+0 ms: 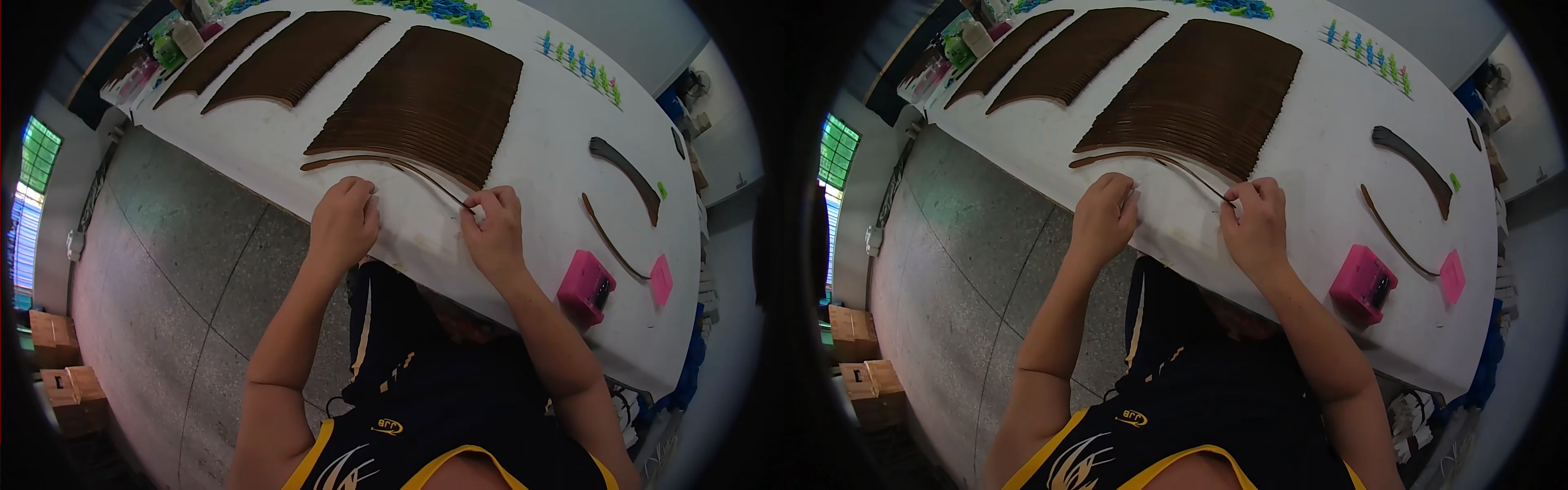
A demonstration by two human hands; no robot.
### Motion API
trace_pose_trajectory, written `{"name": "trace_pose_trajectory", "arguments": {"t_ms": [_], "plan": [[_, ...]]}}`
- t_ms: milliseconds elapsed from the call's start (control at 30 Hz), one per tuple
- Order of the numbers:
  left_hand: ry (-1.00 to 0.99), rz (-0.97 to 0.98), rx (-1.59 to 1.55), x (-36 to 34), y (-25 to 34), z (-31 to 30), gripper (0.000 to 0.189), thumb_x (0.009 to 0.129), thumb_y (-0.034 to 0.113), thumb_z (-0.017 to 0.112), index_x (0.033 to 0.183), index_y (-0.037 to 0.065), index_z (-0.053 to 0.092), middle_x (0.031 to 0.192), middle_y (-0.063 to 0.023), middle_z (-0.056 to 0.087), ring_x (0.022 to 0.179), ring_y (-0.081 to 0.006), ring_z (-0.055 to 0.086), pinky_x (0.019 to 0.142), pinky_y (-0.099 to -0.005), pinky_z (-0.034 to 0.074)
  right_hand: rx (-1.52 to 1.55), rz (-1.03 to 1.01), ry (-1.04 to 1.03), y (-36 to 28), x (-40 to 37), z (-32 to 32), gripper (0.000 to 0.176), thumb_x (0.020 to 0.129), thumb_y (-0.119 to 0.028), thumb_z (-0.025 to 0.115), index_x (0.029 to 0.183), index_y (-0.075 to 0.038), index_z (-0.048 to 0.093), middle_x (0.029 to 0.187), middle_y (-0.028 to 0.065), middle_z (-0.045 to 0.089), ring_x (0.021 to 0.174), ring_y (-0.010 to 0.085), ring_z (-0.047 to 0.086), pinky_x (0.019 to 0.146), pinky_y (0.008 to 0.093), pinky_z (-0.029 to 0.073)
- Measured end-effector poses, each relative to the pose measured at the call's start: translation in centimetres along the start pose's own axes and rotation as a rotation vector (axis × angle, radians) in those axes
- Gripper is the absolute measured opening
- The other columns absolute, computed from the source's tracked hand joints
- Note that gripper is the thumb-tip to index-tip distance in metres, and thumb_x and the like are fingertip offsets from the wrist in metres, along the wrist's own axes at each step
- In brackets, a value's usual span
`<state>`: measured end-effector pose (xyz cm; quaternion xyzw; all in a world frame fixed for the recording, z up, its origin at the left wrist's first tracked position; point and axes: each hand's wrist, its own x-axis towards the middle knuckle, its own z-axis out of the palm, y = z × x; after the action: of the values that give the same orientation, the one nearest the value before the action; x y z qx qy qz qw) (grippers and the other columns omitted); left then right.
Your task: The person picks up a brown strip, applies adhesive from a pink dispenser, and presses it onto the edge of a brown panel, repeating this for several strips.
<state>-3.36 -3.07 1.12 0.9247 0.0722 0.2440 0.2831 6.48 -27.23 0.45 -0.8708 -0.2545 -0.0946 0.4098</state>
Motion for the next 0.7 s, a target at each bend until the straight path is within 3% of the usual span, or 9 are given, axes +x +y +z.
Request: {"name": "trace_pose_trajectory", "arguments": {"t_ms": [233,300,433,500,700], "plan": [[0.084,0.137,0.202,1.1,-0.6,1.0,0.024,0.084,0.006,0.071,0.107,0.002,0.067,0.117,-0.0128,0.07,0.096,-0.036,0.063,0.084,-0.0467,0.054,-0.137,0.029,0.016,-0.1,0.2,0.2,0.019,0.088,-0.008,0.075,0.107,-0.005,0.069,0.113,0.0137,0.056,0.111,0.0339,0.055,0.096,0.0428,0.049],[0.036,0.131,0.222,1.3,-0.5,0.9,0.027,0.084,0.007,0.071,0.11,0.002,0.065,0.12,-0.0122,0.069,0.095,-0.0357,0.063,0.084,-0.0465,0.054,-0.158,-0.082,0.06,-0.1,-0.6,-0.2,0.028,0.086,-0.014,0.077,0.113,-0.007,0.069,0.115,0.0132,0.054,0.111,0.0334,0.054,0.098,0.0475,0.045],[0.002,0.163,0.222,1.6,-0.8,0.9,0.028,0.084,0.008,0.07,0.111,0.003,0.064,0.124,-0.0116,0.068,0.094,-0.0354,0.063,0.083,-0.0465,0.053,-0.227,-0.185,-0.071,-1.1,-2.7,-1.3,0.038,0.086,-0.02,0.08,0.12,-0.006,0.07,0.115,0.0129,0.052,0.109,0.0324,0.052,0.097,0.0458,0.044],[0.02,0.171,0.233,1.7,-0.8,1.0,0.027,0.085,0.009,0.068,0.111,0.003,0.063,0.127,-0.0109,0.068,0.093,-0.0353,0.063,0.083,-0.0467,0.054,-0.315,-0.214,-0.14,-1.4,-3.0,-1.4,0.049,0.087,-0.03,0.081,0.129,-0.006,0.069,0.116,0.0131,0.051,0.109,0.0319,0.05,0.097,0.0464,0.042],[0.024,0.177,0.254,2.0,-1.0,1.4,0.029,0.086,0.011,0.067,0.114,0.005,0.062,0.128,-0.0106,0.068,0.092,-0.0352,0.064,0.082,-0.0476,0.054,-0.368,-0.138,-0.17,-1.7,-2.7,-1.2,0.056,0.09,-0.039,0.077,0.135,-0.006,0.067,0.119,0.0141,0.051,0.11,0.0327,0.049,0.097,0.0482,0.04]]}}
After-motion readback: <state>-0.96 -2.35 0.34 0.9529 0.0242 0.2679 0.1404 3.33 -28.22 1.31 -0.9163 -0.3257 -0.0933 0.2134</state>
